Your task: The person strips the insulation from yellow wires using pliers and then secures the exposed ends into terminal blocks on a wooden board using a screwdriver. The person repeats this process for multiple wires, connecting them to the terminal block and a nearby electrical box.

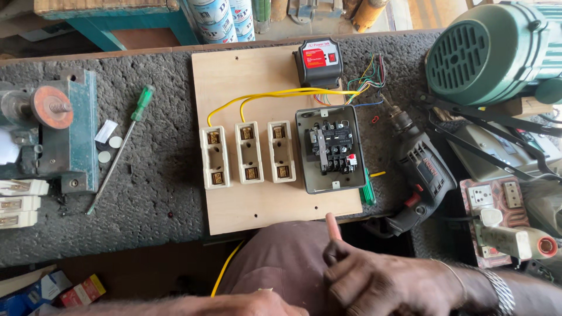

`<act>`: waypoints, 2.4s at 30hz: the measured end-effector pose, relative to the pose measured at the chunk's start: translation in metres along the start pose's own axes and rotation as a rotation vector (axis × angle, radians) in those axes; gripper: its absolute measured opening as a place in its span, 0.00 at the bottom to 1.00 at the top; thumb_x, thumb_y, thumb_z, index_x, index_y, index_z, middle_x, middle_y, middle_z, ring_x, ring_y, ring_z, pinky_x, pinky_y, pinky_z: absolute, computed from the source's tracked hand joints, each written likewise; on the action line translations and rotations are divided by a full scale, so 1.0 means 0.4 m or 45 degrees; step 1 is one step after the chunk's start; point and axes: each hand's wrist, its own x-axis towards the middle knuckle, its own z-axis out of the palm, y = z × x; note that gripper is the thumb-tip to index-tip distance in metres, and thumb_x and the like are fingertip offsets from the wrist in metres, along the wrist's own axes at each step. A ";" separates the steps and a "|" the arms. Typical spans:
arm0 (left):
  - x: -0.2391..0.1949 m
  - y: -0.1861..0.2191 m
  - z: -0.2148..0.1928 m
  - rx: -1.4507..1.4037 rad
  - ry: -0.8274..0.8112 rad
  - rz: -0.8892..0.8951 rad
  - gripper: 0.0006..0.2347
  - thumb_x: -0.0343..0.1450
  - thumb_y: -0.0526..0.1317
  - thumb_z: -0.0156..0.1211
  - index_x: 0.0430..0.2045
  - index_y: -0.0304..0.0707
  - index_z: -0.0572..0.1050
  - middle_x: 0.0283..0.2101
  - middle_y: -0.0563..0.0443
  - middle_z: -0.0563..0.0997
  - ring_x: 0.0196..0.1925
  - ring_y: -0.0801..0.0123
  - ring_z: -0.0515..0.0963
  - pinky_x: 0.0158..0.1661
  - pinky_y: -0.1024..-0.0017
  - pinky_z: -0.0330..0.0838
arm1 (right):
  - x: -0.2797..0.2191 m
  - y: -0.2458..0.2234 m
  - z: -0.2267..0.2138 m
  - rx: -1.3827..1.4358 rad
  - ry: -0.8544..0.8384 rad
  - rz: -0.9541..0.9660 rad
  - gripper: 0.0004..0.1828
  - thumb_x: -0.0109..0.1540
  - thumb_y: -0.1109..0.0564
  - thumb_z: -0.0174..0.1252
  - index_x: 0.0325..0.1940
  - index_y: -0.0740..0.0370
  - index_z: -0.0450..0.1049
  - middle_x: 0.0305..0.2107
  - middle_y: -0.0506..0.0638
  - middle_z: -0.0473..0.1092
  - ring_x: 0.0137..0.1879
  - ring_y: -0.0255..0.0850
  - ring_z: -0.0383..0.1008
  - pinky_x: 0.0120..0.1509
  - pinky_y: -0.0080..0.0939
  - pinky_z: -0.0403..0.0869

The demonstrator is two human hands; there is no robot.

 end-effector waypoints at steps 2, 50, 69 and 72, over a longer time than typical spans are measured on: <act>-0.018 0.015 -0.008 -0.015 0.122 -0.010 0.16 0.83 0.49 0.50 0.31 0.36 0.71 0.35 0.52 0.70 0.41 0.65 0.67 0.54 0.63 0.61 | -0.015 -0.001 0.012 0.042 -0.008 0.026 0.29 0.78 0.38 0.32 0.29 0.59 0.50 0.29 0.51 0.56 0.38 0.53 0.61 0.62 0.62 0.57; -0.066 0.111 -0.248 -0.727 0.798 0.547 0.20 0.82 0.45 0.50 0.64 0.29 0.66 0.41 0.54 0.68 0.29 0.82 0.58 0.30 0.82 0.52 | -0.152 0.274 0.024 0.605 1.580 0.055 0.54 0.40 0.60 0.60 0.72 0.72 0.63 0.63 0.70 0.65 0.54 0.59 0.72 0.60 0.60 0.70; 0.040 0.119 -0.323 -0.971 0.535 0.601 0.19 0.81 0.42 0.50 0.62 0.23 0.66 0.42 0.52 0.66 0.27 0.84 0.57 0.25 0.84 0.50 | 0.144 0.291 -0.039 1.563 0.257 -0.233 0.35 0.54 0.51 0.73 0.56 0.75 0.67 0.54 0.71 0.66 0.53 0.58 0.76 0.55 0.57 0.79; 0.043 0.115 -0.323 -0.957 0.536 0.601 0.19 0.80 0.42 0.50 0.62 0.24 0.66 0.42 0.52 0.66 0.27 0.83 0.57 0.25 0.84 0.51 | 0.132 0.302 -0.040 1.681 0.187 -0.168 0.46 0.52 0.54 0.72 0.64 0.79 0.55 0.47 0.69 0.66 0.42 0.65 0.79 0.33 0.48 0.82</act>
